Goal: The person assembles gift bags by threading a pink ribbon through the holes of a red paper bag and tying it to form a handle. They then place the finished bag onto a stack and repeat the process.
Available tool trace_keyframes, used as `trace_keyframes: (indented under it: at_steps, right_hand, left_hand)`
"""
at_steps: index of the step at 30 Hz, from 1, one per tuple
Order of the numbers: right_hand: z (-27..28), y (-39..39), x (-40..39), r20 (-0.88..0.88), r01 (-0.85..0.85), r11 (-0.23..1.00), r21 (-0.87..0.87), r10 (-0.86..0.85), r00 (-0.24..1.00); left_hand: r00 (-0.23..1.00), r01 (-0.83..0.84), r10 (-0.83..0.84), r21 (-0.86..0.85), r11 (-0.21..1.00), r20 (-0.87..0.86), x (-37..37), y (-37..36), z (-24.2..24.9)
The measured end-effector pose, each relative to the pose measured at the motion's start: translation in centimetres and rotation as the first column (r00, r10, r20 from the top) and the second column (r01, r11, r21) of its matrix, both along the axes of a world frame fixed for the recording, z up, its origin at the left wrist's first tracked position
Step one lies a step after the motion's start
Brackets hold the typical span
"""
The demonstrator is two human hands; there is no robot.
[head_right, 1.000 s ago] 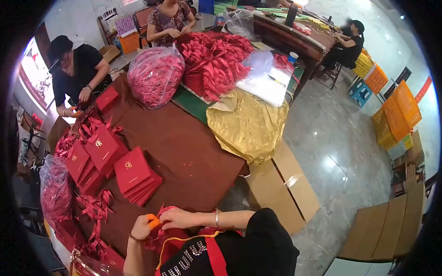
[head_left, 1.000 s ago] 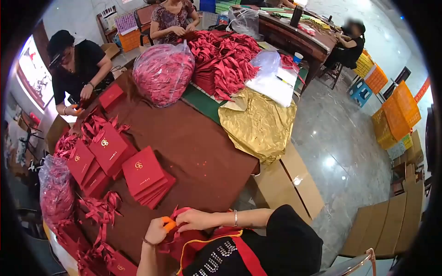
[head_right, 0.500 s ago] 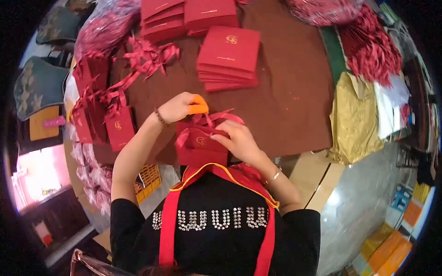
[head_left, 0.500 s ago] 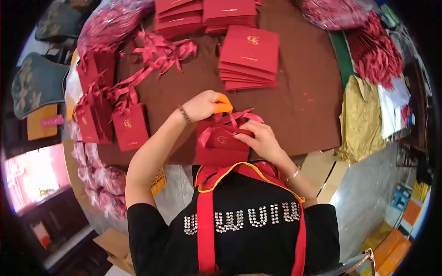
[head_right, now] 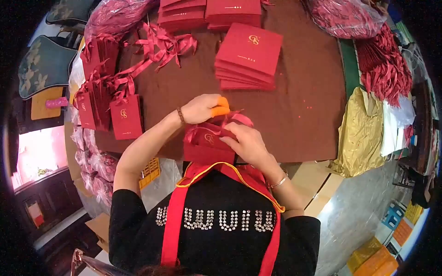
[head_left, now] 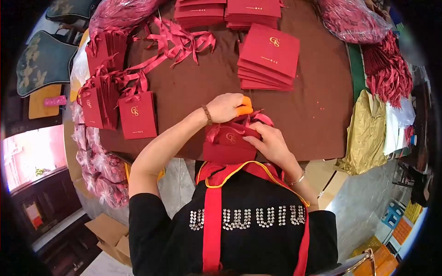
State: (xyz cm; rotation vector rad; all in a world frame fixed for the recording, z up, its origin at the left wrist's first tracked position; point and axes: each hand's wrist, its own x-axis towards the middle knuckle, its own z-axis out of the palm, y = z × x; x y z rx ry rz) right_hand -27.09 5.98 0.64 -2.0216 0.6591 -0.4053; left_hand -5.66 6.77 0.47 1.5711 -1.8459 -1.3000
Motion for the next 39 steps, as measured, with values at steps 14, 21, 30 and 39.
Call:
trace_keyframes:
  at_steps: [14,21,30,39]
  right_hand:
    - [0.7,-0.6,0.1,-0.059,-0.149,0.988,0.027,0.151,0.987]
    - [0.8,-1.4,0.4,-0.146,-0.193,0.977,0.096,0.205,0.968]
    - [-3.1,-0.3,-0.6,0.104,0.082,0.935,0.344,-0.125,0.987]
    - [-2.2,-1.3,2.0,0.248,0.187,0.841,0.508,-0.351,0.903]
  left_hand:
    - [0.839,-0.253,0.249,0.059,0.966,-0.485,1.6,-4.5,2.8]
    - [0.759,-0.307,0.35,0.172,0.936,-0.549,1.3,-3.7,2.1]
    - [0.711,-0.544,0.506,0.075,0.836,-0.489,5.5,3.0,1.8]
    - [0.507,-0.389,0.564,0.41,0.825,-0.652,3.1,9.3,2.7]
